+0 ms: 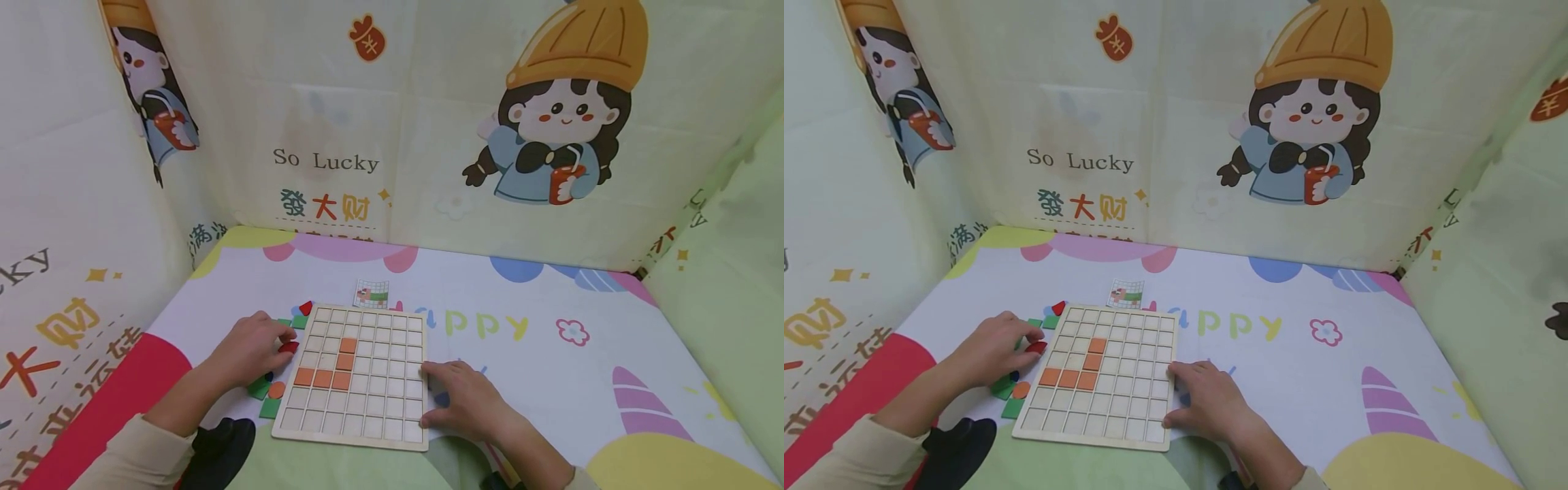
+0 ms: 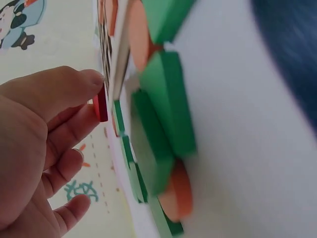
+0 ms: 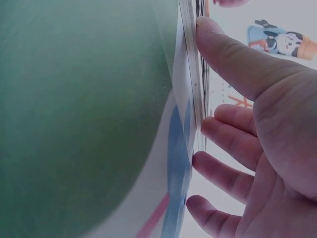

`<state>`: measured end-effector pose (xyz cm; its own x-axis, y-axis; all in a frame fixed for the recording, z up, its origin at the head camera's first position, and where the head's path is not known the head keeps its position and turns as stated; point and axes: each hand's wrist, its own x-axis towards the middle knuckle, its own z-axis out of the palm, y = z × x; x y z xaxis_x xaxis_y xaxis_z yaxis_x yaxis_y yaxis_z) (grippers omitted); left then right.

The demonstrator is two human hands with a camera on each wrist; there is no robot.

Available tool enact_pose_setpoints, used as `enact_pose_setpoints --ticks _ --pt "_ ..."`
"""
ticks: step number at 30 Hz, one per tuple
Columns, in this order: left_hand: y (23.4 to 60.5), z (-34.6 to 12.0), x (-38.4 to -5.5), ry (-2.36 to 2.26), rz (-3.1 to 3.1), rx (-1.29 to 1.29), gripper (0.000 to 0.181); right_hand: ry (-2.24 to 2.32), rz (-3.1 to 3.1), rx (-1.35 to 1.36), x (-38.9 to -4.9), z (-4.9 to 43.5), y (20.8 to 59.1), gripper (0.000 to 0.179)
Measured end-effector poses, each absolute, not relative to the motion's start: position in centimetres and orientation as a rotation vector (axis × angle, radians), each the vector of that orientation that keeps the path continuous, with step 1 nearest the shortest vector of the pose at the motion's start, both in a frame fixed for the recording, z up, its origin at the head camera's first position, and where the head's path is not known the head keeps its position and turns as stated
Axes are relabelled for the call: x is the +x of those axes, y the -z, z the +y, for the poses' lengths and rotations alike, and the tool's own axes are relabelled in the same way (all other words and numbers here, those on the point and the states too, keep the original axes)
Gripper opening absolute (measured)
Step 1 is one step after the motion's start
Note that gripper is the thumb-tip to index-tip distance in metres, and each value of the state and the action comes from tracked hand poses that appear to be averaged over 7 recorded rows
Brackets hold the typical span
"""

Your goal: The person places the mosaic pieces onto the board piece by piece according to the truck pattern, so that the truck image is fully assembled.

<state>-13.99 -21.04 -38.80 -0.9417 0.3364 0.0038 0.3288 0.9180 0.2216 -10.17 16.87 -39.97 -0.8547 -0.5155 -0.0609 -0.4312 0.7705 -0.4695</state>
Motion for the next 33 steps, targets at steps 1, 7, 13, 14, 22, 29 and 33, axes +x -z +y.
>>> enact_pose_setpoints --ticks 1,7,13,14,22,29,33 --pt "38.7 -20.8 -14.1 -0.336 3.049 0.544 0.039 0.67 2.779 -0.751 -10.2 16.9 40.0 0.076" --pt "38.3 -19.8 -14.5 -0.292 3.083 0.657 0.032 0.667 2.784 -0.757 -10.2 16.9 40.0 0.076" --pt "38.3 -18.6 -15.1 -0.323 3.085 0.713 0.022 0.671 2.785 -0.756 -10.2 16.9 40.0 0.077" --pt "38.3 -18.5 -15.2 -0.319 3.083 0.718 0.021 0.671 2.784 -0.754 -10.2 16.9 40.0 0.077" --pt "38.9 -17.3 -15.8 -0.347 3.073 0.78 0.014 0.659 2.8 -0.757 -10.2 16.9 40.1 0.075" --pt "39.4 -16.4 -16.2 -0.301 3.071 0.834 0.01 0.662 2.796 -0.743 -10.1 16.9 40.2 0.075" --pt "39.3 -15.9 -16.3 -0.256 3.064 0.819 0.007 0.666 2.794 -0.744 -10.1 16.9 40.2 0.075"
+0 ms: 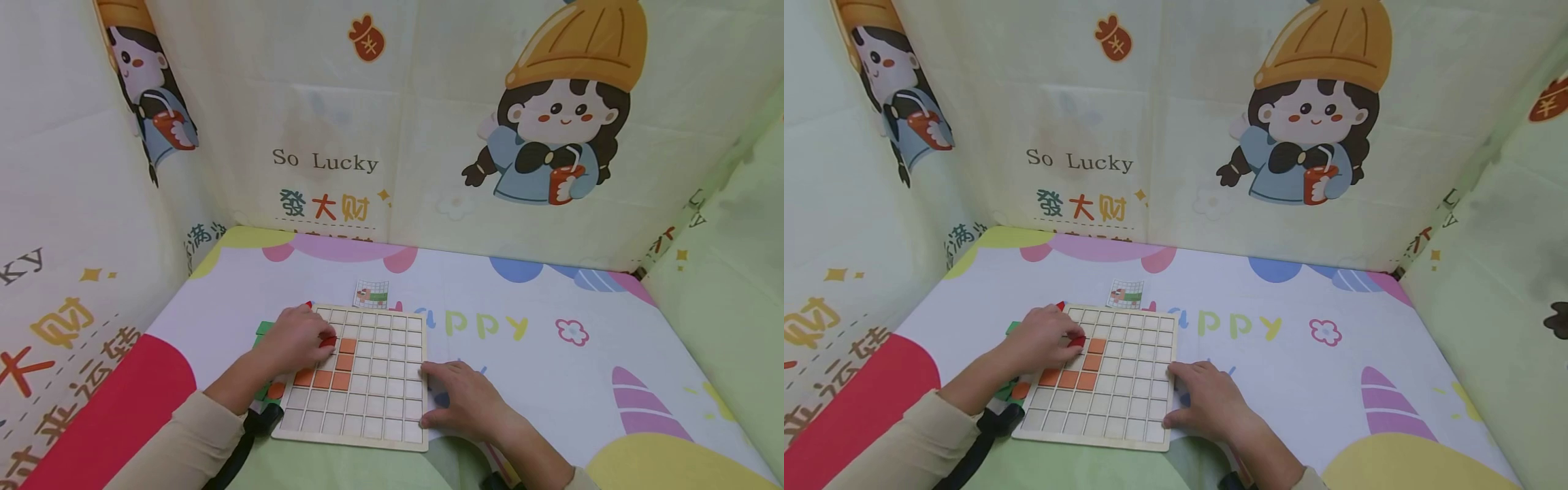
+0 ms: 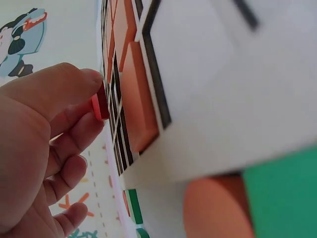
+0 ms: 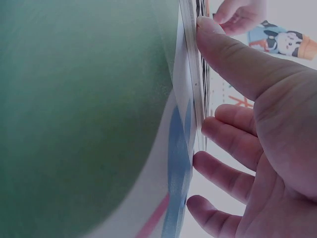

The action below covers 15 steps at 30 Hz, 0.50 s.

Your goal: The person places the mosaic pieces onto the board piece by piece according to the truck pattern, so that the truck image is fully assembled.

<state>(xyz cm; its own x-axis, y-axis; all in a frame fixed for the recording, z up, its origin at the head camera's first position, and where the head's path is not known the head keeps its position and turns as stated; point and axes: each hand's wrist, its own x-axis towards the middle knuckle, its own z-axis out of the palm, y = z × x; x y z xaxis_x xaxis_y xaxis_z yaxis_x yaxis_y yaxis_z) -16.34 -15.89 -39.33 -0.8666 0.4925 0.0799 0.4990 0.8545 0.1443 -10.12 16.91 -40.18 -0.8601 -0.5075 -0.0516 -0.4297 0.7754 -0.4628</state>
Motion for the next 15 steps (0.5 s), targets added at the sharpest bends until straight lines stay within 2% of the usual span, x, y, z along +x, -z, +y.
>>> enact_pose_setpoints --ticks 15 --pt "39.0 -15.14 -16.26 0.258 -3.075 -0.78 0.004 0.665 2.788 -0.739 -10.08 16.83 39.95 0.076"
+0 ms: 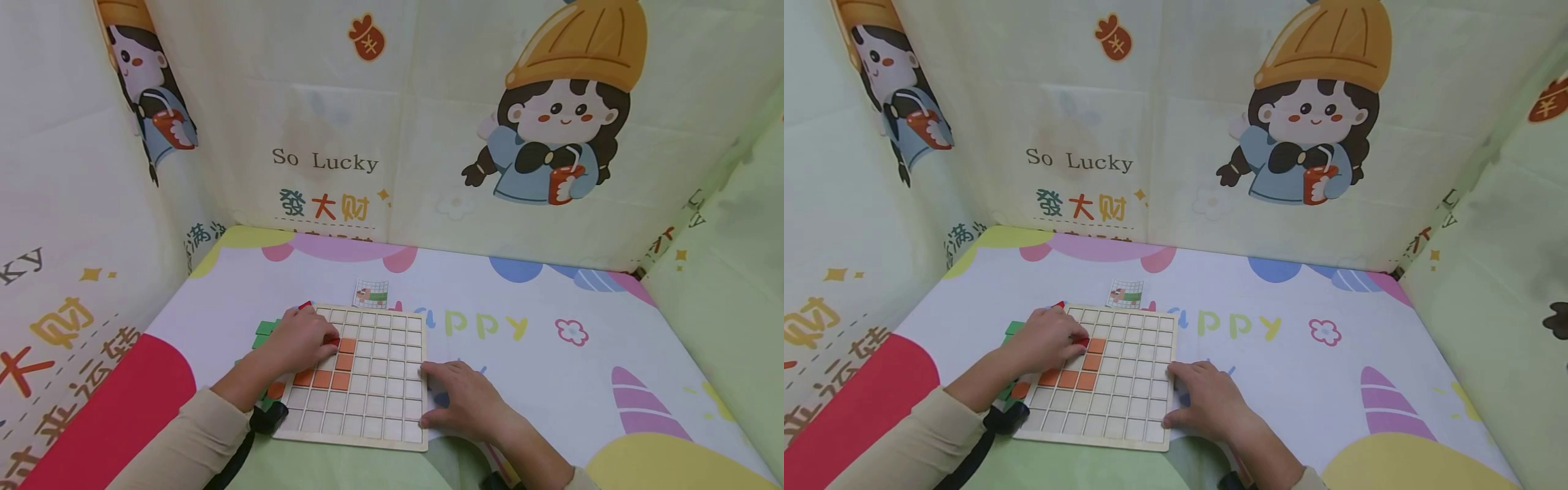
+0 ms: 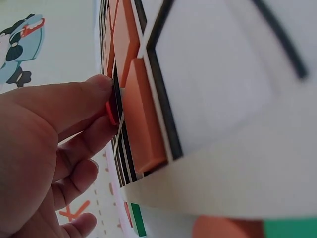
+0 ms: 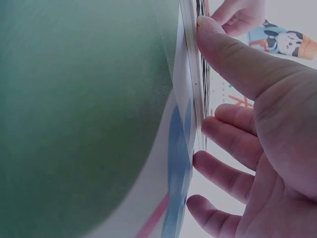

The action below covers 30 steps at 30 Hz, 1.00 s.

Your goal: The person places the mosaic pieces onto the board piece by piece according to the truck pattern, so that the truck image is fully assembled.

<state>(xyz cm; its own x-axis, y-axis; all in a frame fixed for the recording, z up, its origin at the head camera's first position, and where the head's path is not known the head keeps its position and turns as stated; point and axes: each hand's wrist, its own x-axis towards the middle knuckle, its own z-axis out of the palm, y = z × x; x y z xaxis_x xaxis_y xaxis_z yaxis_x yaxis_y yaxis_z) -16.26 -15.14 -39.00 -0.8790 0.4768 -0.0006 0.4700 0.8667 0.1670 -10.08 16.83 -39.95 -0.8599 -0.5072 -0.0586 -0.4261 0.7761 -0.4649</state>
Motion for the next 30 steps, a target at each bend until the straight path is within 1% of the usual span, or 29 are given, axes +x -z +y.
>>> enact_pose_setpoints --ticks 11,18,27,30 --pt "38.78 -15.1 -16.2 -0.253 2.978 0.697 0.009 0.669 2.787 -0.742 -10.08 16.82 39.95 0.076" --pt "38.82 -15.14 -16.17 -0.29 2.975 0.719 0.011 0.672 2.786 -0.741 -10.1 16.81 39.94 0.075" --pt "38.56 -15.29 -15.86 -0.326 2.99 0.677 0.025 0.669 2.786 -0.741 -10.14 16.88 40.03 0.076" --pt "38.28 -15.57 -15.72 -0.365 3.005 0.673 0.026 0.672 2.788 -0.747 -10.15 16.87 40.05 0.076"
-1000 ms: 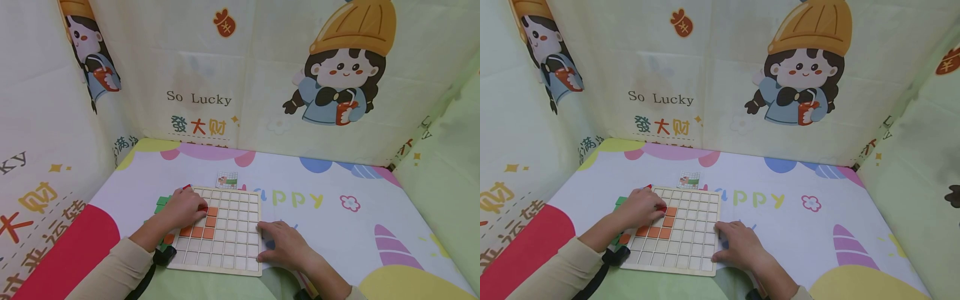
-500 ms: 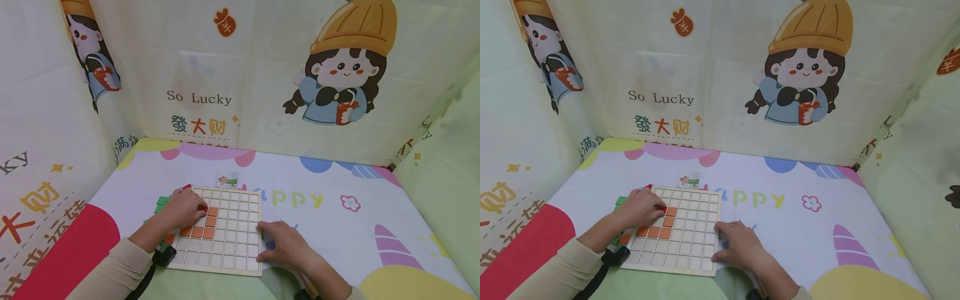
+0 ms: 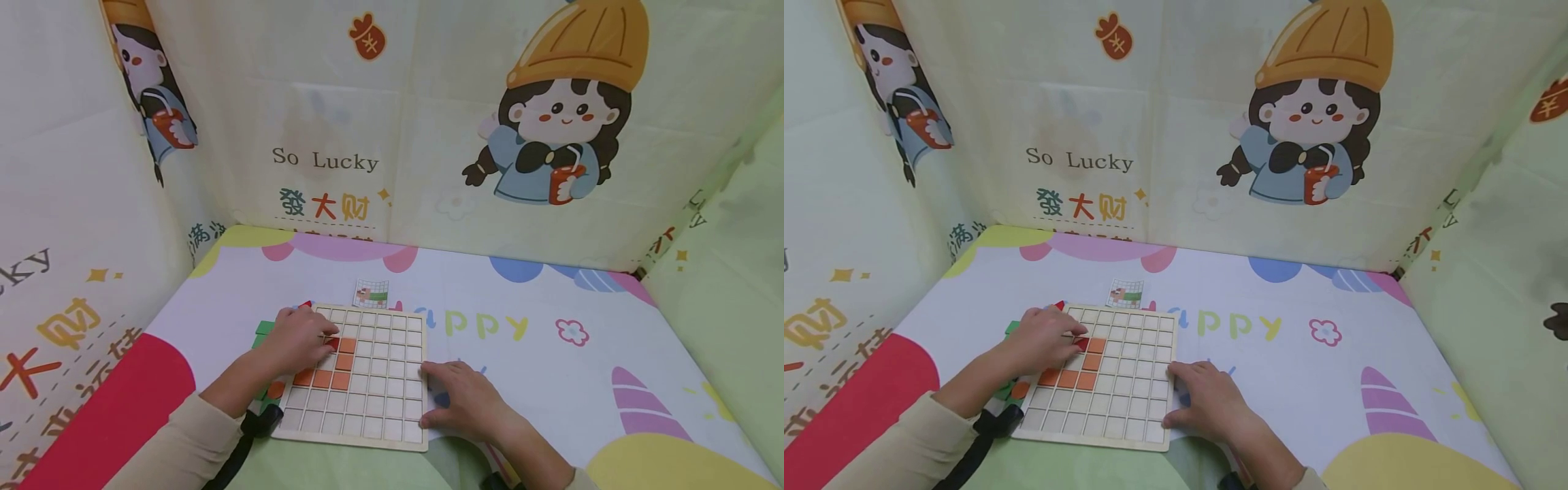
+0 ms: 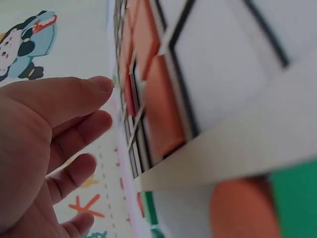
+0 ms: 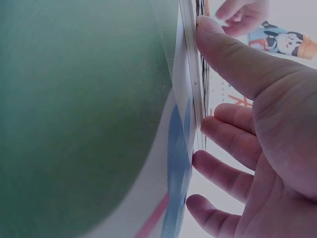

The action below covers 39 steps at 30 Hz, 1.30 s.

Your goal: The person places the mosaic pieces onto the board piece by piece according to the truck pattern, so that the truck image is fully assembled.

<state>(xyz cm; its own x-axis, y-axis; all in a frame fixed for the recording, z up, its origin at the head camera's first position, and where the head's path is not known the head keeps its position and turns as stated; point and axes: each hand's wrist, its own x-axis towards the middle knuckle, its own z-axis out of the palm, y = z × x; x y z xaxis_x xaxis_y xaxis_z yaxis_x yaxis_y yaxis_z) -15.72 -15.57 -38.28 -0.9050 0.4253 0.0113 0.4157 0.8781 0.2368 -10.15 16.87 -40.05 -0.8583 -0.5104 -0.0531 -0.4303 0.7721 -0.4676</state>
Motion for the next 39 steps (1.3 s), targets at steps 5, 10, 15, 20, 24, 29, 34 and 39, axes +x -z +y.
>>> enact_pose_setpoints --ticks 5,10,15,20,24,29,34,39 --pt "37.5 -16.5 -15.9 -0.418 3.024 0.68 0.03 0.669 2.786 -0.745 -10.1 16.9 39.9 0.077" --pt "36.9 -18.1 -16.6 -0.437 3.055 0.691 0.039 0.67 2.781 -0.739 -10.1 16.8 39.8 0.077" --pt "36.5 -19.6 -17.4 -0.405 3.077 0.597 0.048 0.668 2.786 -0.748 -10.0 16.9 39.6 0.076" --pt "36.2 -20.4 -18.2 -0.398 3.054 0.492 0.049 0.67 2.779 -0.739 -10.1 16.8 39.5 0.076" --pt "36.4 -20.9 -19.1 -0.418 3.032 0.48 0.047 0.68 2.763 -0.727 -10.0 16.8 39.4 0.076" --pt "37.0 -21.3 -20.5 -0.477 2.948 0.432 0.045 0.672 2.768 -0.726 -10.0 16.7 39.4 0.076" --pt "37.4 -21.4 -21.7 -0.526 2.856 0.338 0.042 0.666 2.779 -0.735 -10.0 16.7 39.4 0.076" --pt "38.0 -21.5 -22.6 -0.536 2.813 0.318 0.042 0.651 2.781 -0.737 -10.0 16.7 39.4 0.076"
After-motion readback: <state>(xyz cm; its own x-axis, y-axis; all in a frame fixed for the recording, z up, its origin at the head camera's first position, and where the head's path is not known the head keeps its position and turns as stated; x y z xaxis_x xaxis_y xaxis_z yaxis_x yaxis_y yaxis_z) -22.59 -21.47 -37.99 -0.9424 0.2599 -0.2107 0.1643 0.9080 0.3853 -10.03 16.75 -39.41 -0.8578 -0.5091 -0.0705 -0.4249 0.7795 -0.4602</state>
